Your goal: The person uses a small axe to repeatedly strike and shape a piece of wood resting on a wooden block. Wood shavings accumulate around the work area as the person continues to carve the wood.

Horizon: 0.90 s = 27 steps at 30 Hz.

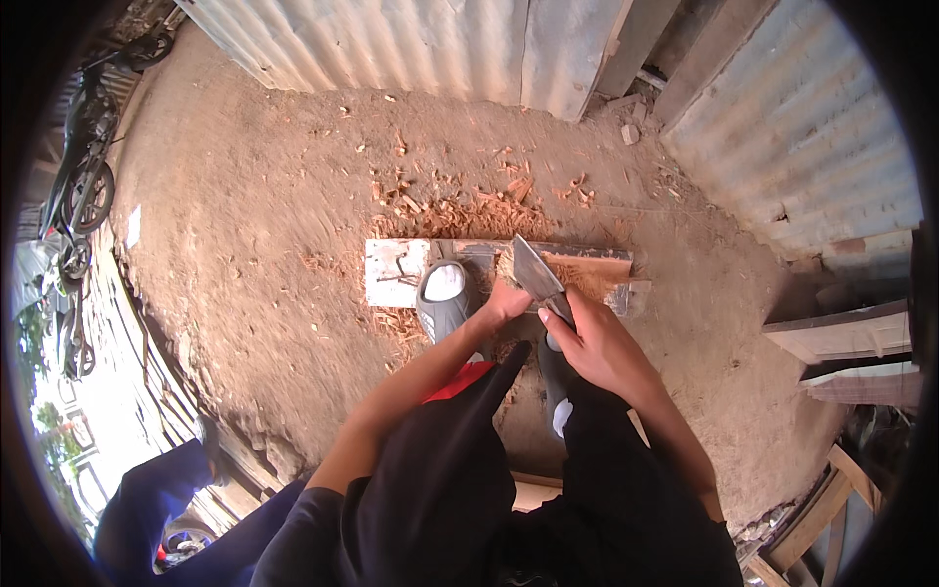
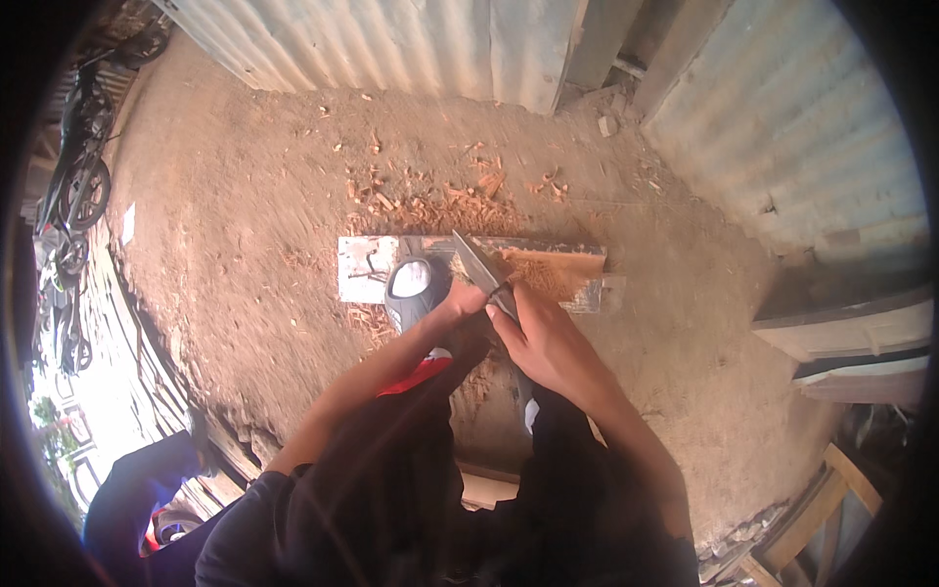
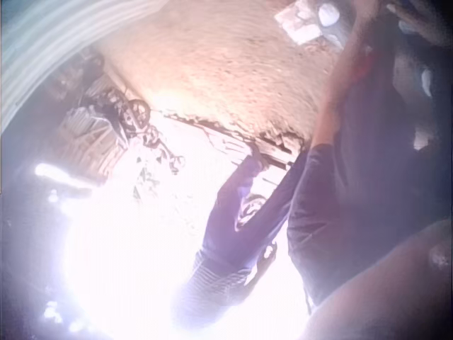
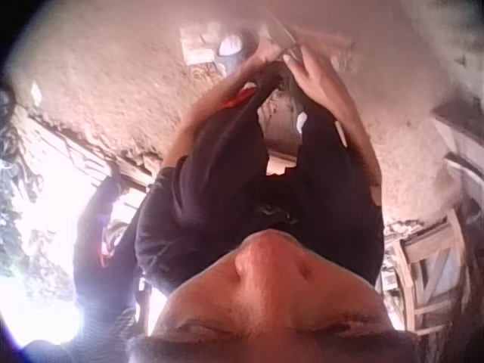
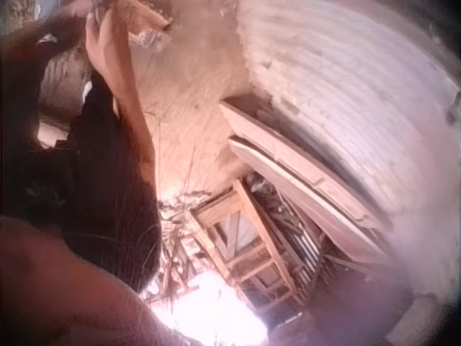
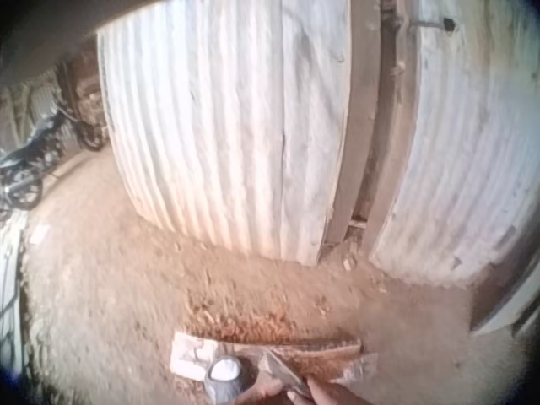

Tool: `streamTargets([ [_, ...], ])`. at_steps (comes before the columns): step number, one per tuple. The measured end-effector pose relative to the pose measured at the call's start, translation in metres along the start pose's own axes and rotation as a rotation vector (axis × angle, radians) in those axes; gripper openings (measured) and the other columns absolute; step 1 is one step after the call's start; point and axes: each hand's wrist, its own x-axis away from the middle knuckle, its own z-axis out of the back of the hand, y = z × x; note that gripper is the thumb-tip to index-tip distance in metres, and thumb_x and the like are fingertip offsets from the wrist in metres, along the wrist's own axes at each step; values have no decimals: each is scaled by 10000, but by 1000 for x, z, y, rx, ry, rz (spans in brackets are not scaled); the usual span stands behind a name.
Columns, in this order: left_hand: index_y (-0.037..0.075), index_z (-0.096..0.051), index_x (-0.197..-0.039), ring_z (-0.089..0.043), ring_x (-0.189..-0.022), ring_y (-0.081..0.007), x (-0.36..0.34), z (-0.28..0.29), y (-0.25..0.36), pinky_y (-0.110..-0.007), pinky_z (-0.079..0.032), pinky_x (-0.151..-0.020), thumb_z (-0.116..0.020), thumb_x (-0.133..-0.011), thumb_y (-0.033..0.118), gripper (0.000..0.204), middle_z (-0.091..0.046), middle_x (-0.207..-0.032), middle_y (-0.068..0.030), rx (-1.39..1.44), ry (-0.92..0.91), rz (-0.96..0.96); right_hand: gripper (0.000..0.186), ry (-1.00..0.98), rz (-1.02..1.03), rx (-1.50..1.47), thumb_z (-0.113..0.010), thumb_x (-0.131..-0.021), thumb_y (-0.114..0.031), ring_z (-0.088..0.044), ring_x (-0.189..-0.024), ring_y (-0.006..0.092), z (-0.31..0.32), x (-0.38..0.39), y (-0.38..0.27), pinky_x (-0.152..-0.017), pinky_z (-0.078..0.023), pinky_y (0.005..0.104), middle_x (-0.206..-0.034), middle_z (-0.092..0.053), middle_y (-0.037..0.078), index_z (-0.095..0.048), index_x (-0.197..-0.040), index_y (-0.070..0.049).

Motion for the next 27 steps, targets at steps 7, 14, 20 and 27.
streamTargets([
  [7, 27, -659, -1140, -635, -984, -209, 1, -2, -20, -380, -513, -866, -720, -883, 211, 322, -671, -1049, -93, -131, -33, -164, 294, 28, -24, 1, -582, -1014, -237, -660, -798, 406, -1, 4, -3, -725, -498, 446, -846, -652, 228, -544, -1085, 46],
  [14, 38, -651, -1097, -588, -1081, -346, 5, 3, -5, -450, -439, -978, -655, -891, 315, 346, -638, -1125, -159, -123, -103, -55, 316, -29, -92, -15, -584, -1016, -238, -676, -808, 398, -4, 6, -1, -718, -504, 445, -859, -656, 240, -545, -1147, 46],
  [20, 41, -669, -1079, -614, -1036, -287, 6, 1, 0, -424, -465, -935, -677, -883, 268, 299, -663, -1066, -134, -59, -92, -48, 317, 1, -67, -5, -590, -1010, -240, -661, -845, 436, 1, 6, -7, -730, -503, 468, -890, -657, 263, -545, -1147, 42],
  [27, 45, -728, -986, -667, -858, -174, -14, -6, 14, -357, -535, -745, -736, -877, 210, 198, -700, -927, -61, -4, 40, -54, 299, -7, -85, -3, -604, -1000, -236, -635, -906, 487, 14, 5, -20, -741, -494, 508, -925, -646, 293, -534, -1098, 37],
])
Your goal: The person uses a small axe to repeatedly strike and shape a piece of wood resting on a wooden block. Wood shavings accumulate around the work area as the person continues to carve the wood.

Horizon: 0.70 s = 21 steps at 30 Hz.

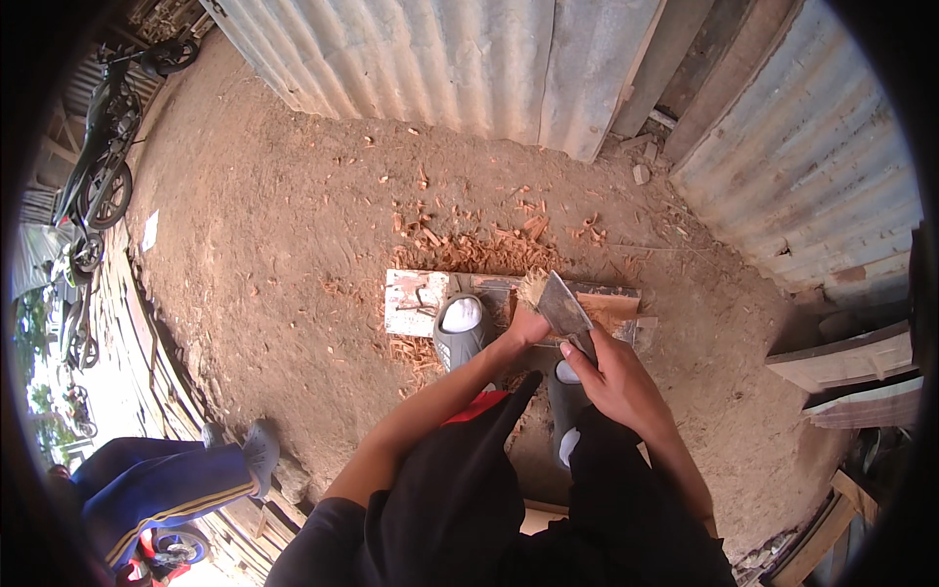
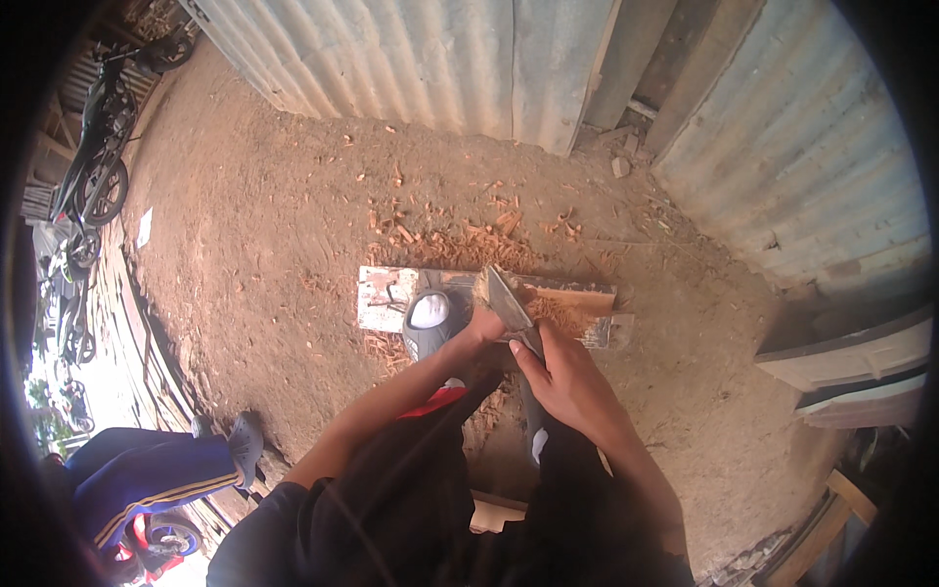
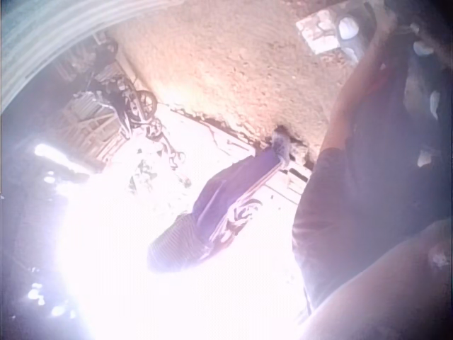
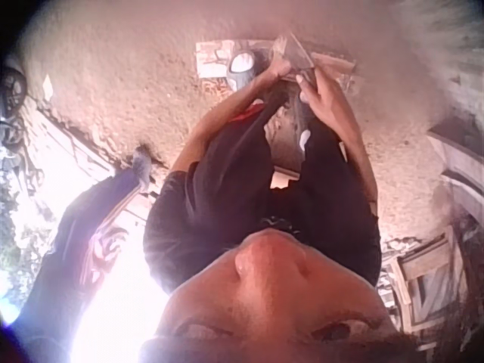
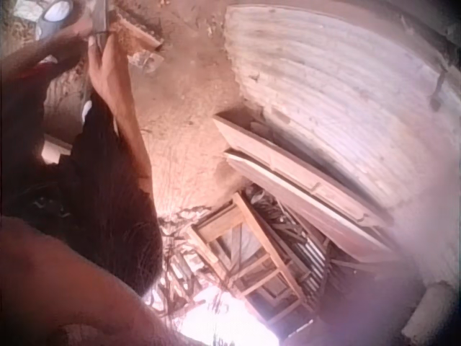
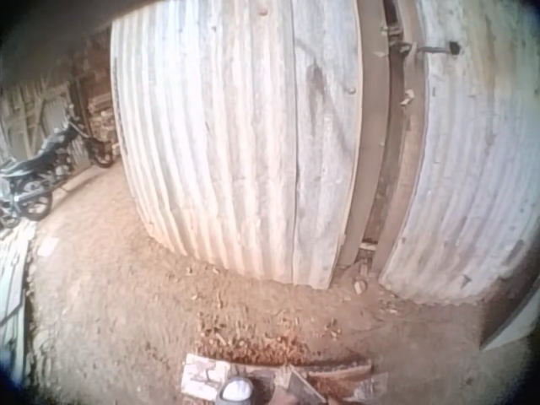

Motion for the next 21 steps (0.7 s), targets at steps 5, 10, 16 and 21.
streamTargets([
  [5, 50, -715, -971, -645, -794, -154, 4, -1, -9, -342, -524, -688, -736, -888, 230, 200, -685, -877, -46, -125, -52, 56, 311, 12, 27, -29, -597, -1006, -235, -642, -878, 473, -4, 1, 6, -734, -495, 487, -907, -648, 284, -535, -1133, 41],
  [10, 58, -705, -967, -647, -830, -156, 8, -6, -3, -358, -525, -716, -739, -867, 230, 201, -682, -866, -50, 88, -54, 20, 351, 32, 68, 9, -586, -1012, -224, -654, -887, 464, -3, 0, 11, -747, -500, 463, -945, -661, 286, -531, -1230, 45],
  [16, 27, -661, -1006, -626, -904, -260, 8, 1, -1, -397, -492, -848, -653, -878, 203, 218, -662, -956, -120, -109, -241, -1, 293, 23, 113, 157, -581, -1008, -224, -629, -916, 481, -16, -10, 26, -776, -492, 497, -948, -640, 281, -538, -1141, 34],
  [21, 37, -668, -919, -601, -812, -218, 8, -4, -4, -391, -486, -758, -672, -882, 218, 185, -640, -839, -86, -56, -127, -118, 292, -17, 116, 107, -572, -1013, -233, -634, -893, 461, -6, -12, 16, -764, -487, 490, -934, -631, 274, -530, -1119, 36],
])
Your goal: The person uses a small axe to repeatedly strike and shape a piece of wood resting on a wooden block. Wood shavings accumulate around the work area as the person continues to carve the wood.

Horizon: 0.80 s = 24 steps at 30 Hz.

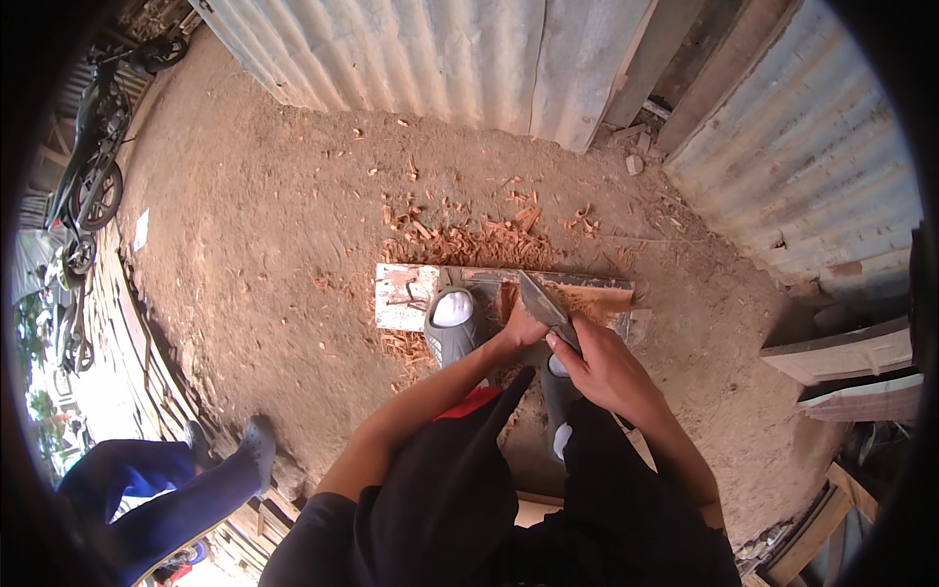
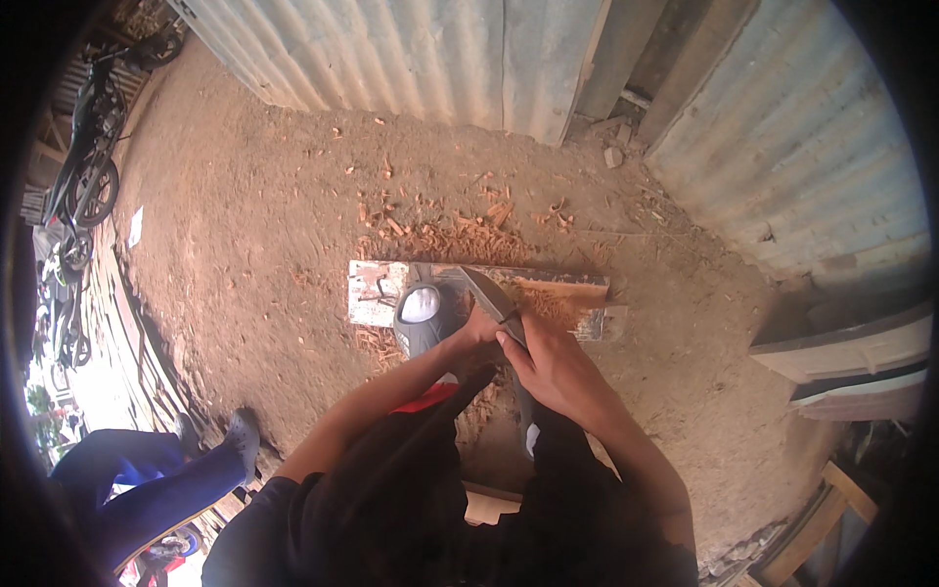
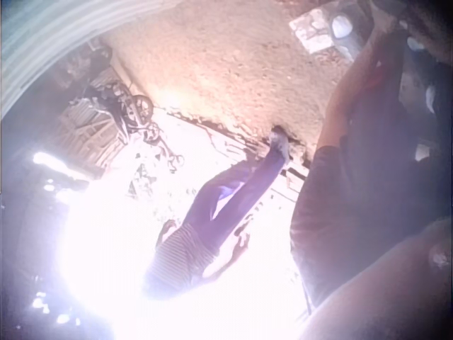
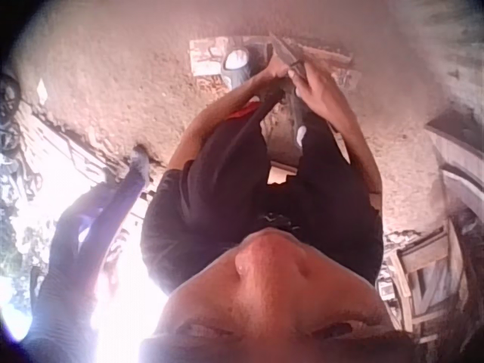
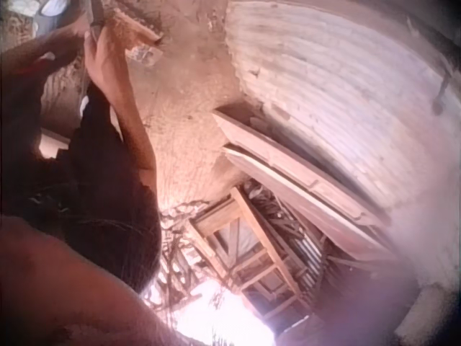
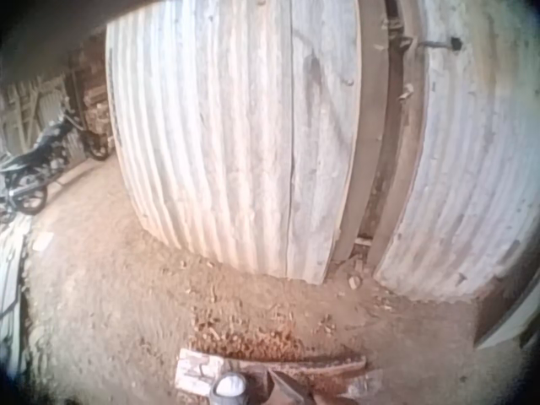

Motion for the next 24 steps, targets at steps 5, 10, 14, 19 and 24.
streamTargets([
  [5, 36, -671, -899, -568, -763, -157, -10, -2, 8, -359, -475, -676, -685, -908, 241, 206, -621, -800, -53, 91, 89, 171, 282, 4, -22, -42, -572, -1014, -225, -643, -867, 442, 16, -2, -17, -746, -486, 483, -910, -634, 259, -526, -1112, 36],
  [10, 32, -696, -970, -590, -782, -146, -21, -8, 3, -340, -489, -676, -717, -892, 237, 220, -651, -848, -50, 147, 35, 213, 315, -39, -34, 17, -591, -995, -202, -624, -910, 474, 13, -4, 8, -784, -483, 508, -951, -637, 285, -522, -1176, 46],
  [14, 28, -694, -1003, -640, -858, -166, -23, -5, 6, -347, -520, -737, -671, -897, 171, 179, -685, -924, -69, 187, 93, 292, 323, -35, -51, -63, -573, -1008, -217, -629, -915, 472, 30, -8, 4, -785, -481, 506, -939, -644, 283, -522, -1180, 51],
  [19, 12, -657, -1128, -650, -1082, -298, -25, 10, 2, -394, -486, -947, -627, -894, 112, 257, -699, -1098, -147, 100, 102, 264, 285, 32, -28, -101, -559, -1028, -230, -644, -876, 432, 49, -8, -12, -760, -484, 466, -926, -646, 244, -532, -1115, 41],
  [24, 32, -700, -1001, -677, -854, -192, -29, 2, 7, -356, -543, -750, -671, -872, 163, 186, -708, -910, -76, 38, 146, 212, 280, 59, -26, -44, -559, -1023, -222, -632, -871, 450, 26, -13, 17, -757, -475, 485, -912, -640, 252, -530, -1103, 45],
])
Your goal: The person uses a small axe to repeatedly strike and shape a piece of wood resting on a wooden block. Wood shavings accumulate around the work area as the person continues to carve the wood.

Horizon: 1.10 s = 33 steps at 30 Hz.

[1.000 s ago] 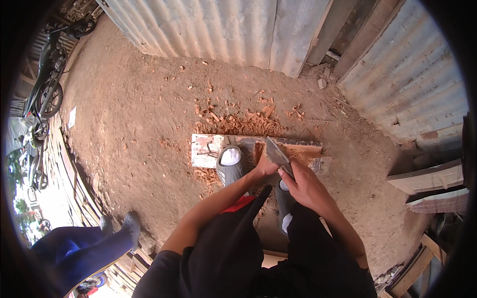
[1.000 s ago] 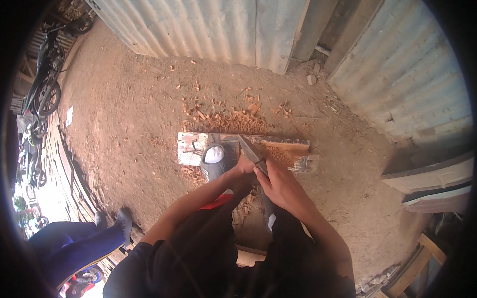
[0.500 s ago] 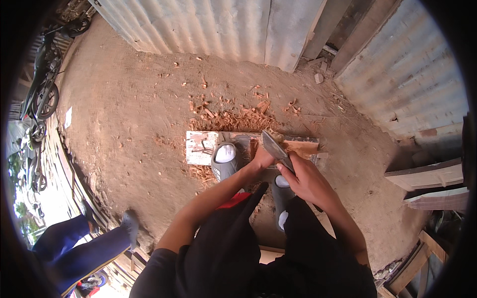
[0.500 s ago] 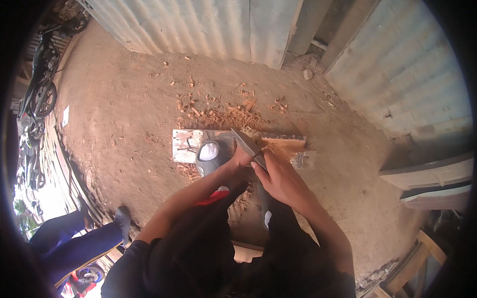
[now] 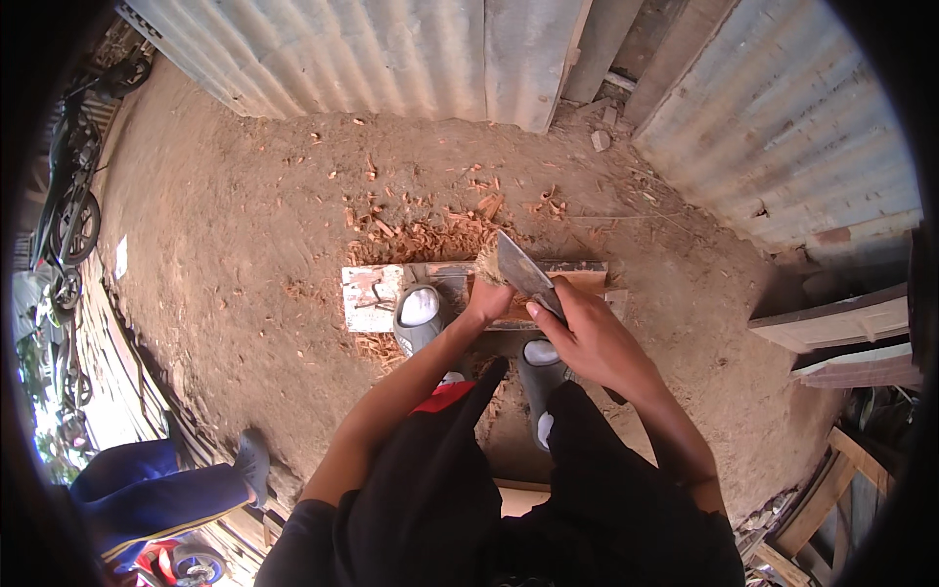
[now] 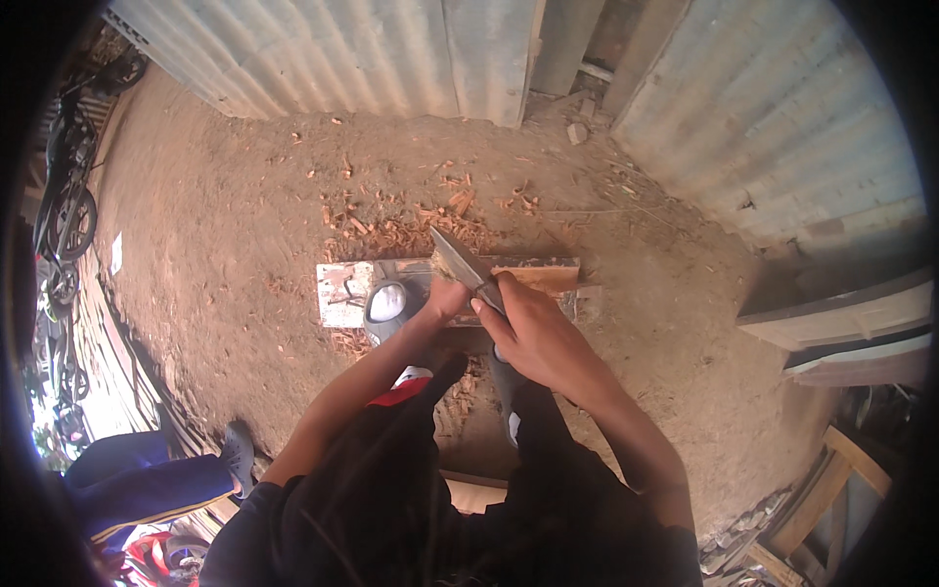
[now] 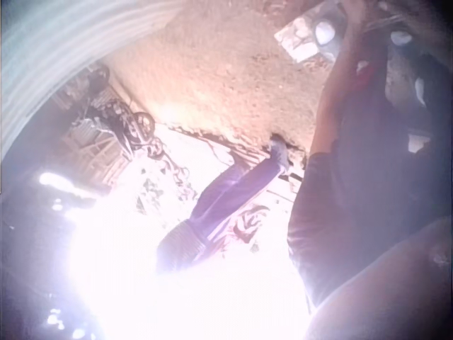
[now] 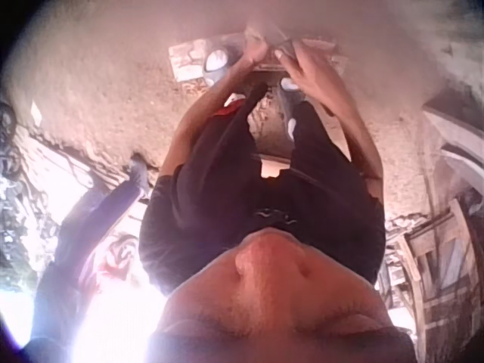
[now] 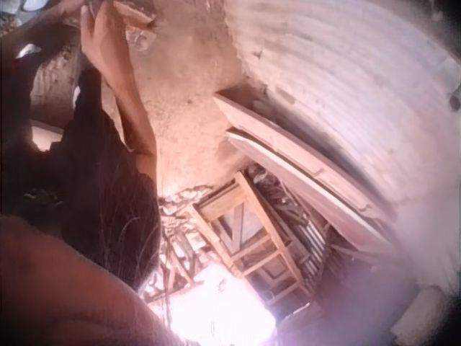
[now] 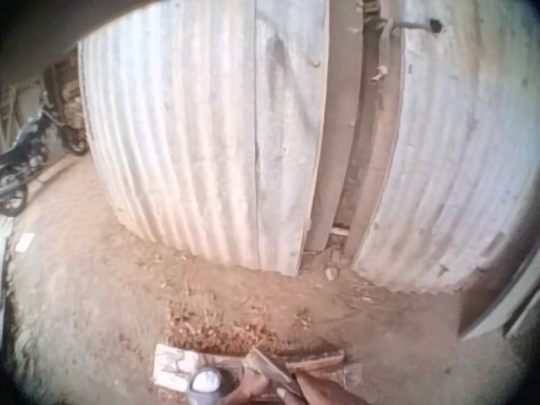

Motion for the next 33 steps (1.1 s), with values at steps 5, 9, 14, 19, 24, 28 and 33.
streamTargets([
  [5, 68, -706, -1007, -670, -917, -205, 3, 5, -11, -377, -531, -814, -696, -872, 248, 226, -703, -956, -75, -95, -121, 113, 334, -131, -14, 56, -564, -1012, -237, -627, -910, 478, -10, -8, 11, -783, -482, 523, -938, -626, 286, -512, -1132, 70],
  [9, 67, -699, -1010, -671, -966, -225, 8, 0, -5, -381, -525, -840, -687, -885, 270, 239, -705, -1015, -93, -73, -19, -58, 309, -42, -10, -35, -562, -1013, -230, -627, -896, 482, -1, -10, -4, -779, -483, 522, -925, -626, 292, -516, -1100, 63],
  [14, 53, -685, -1090, -674, -1014, -261, 4, -6, -4, -397, -517, -881, -662, -898, 231, 264, -708, -1054, -116, -97, -56, -13, 265, -27, 61, 32, -555, -1014, -197, -627, -877, 477, -7, -9, 19, -762, -479, 517, -907, -628, 288, -517, -1089, 55],
  [19, 41, -646, -1186, -628, -1159, -312, 3, 0, -13, -417, -465, -1014, -666, -887, 131, 313, -685, -1183, -144, -197, -94, -11, 256, 28, -36, -47, -566, -1004, -160, -628, -857, 460, 10, -1, -6, -744, -474, 504, -894, -630, 275, -524, -1128, 60],
  [24, 61, -646, -1203, -632, -1116, -316, 12, -4, -9, -413, -486, -968, -649, -895, 200, 338, -678, -1146, -140, -285, -191, 16, 285, -3, 89, 43, -580, -1011, -212, -633, -816, 449, -9, 4, 33, -726, -485, 477, -868, -632, 263, -543, -1107, 54],
  [28, 80, -626, -1242, -616, -1122, -326, 30, 10, -27, -414, -484, -973, -640, -899, 281, 397, -643, -1210, -153, -352, -272, -236, 303, -77, -28, -117, -569, -1019, -244, -650, -816, 408, 1, 4, 19, -734, -490, 449, -884, -638, 251, -539, -1121, 39],
  [33, 95, -637, -1232, -629, -1087, -354, 40, 23, -33, -421, -489, -960, -623, -934, 317, 371, -649, -1206, -149, -704, -217, -496, 315, -127, -113, -118, -559, -1022, -252, -650, -825, 402, 13, 17, 23, -740, -485, 446, -888, -647, 243, -545, -1150, 35],
])
